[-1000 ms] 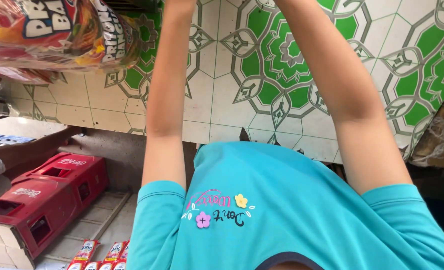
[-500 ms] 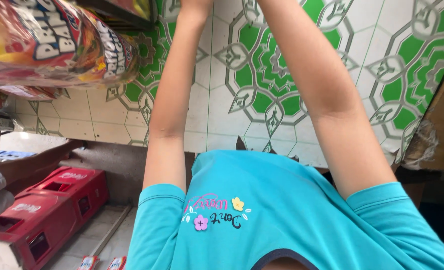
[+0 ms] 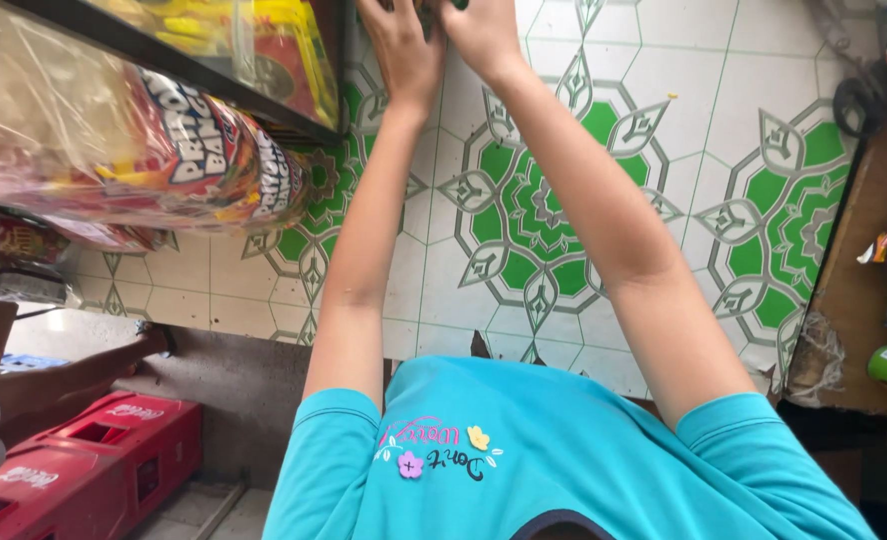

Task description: Stocking store shelves with snack items from cardboard boxes.

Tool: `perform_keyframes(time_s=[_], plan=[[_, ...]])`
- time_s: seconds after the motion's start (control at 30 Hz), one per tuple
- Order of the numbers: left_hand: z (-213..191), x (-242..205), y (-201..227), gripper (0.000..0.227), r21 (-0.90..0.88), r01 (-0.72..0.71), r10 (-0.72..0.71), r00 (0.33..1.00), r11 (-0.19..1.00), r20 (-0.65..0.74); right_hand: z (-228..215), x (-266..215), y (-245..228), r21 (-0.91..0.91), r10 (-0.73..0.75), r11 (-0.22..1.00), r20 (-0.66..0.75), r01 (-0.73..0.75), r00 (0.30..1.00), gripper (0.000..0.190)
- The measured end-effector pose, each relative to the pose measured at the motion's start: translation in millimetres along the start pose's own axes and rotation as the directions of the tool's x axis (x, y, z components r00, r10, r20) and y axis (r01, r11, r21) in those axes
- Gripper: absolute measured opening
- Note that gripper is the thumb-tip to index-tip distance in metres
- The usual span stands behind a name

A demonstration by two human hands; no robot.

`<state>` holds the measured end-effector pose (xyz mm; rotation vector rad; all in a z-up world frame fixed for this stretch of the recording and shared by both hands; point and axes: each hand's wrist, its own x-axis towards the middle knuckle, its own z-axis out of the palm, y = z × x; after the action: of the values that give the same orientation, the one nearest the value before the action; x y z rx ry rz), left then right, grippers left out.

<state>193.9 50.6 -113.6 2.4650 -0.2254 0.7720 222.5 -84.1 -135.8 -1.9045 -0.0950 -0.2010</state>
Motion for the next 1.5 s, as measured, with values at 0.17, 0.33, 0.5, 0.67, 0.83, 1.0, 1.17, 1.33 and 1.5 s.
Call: perform_keyframes(time_s=[0.17,0.33,0.5,0.67,0.83,1.0,1.17,1.33,1.5], plan=[[-33.1,18.5,30.3,0.09,-0.143,-0.007,0.002,0.999,0.99,-0.034,-7.8,-6.1,-44.0,-0.076,-0.115,0.992,-0.219,0.1,0.969,0.065],[-37.7,24.8,30.8,0.1,-0.195,-0.015,0.006,0.999,0.981,-0.045,-12.4,-8.0,-59.2,-0.007,-0.251,0.967,-0.192,0.254,0.949,0.089],[-36.3,21.3,23.9,0.099,-0.188,-0.006,0.001,1.0,0.982,-0.022,-9.7,-10.8,-66.8,0.009,-0.145,0.989,-0.154,0.148,0.977,0.084],[-50.1,26.2,29.8,0.099,-0.193,0.039,-0.028,0.998,0.98,0.06,-5.4,-4.8,-58.2,-0.115,-0.057,0.993,-0.125,0.042,0.991,0.074],[-54.6,23.8,17.6,0.098,-0.26,0.08,-0.057,0.994,0.962,0.095,-3.3,-7.5,-61.8,-0.12,-0.063,0.992,-0.138,0.046,0.988,0.071],[-55.3,34.6,31.5,0.108,-0.372,0.155,-0.133,0.988,0.915,0.084,-0.7,-6.7,-56.3,-0.158,-0.071,0.987,-0.19,0.041,0.979,0.071],[-36.1,29.7,28.5,0.114,-0.317,0.174,-0.178,0.984,0.932,0.017,-2.6,-5.9,-32.0,-0.273,-0.109,0.96,-0.135,0.069,0.985,0.077],[-30.9,30.9,27.8,0.118,-0.304,0.147,-0.161,0.987,0.941,-0.021,-5.5,0.2,-39.6,-0.381,-0.01,0.924,-0.059,-0.013,0.998,0.078],[-24.4,27.2,36.4,0.119,-0.32,0.162,-0.194,0.978,0.934,-0.071,-7.9,-1.8,-43.2,-0.5,-0.097,0.864,-0.033,0.068,0.995,0.078]])
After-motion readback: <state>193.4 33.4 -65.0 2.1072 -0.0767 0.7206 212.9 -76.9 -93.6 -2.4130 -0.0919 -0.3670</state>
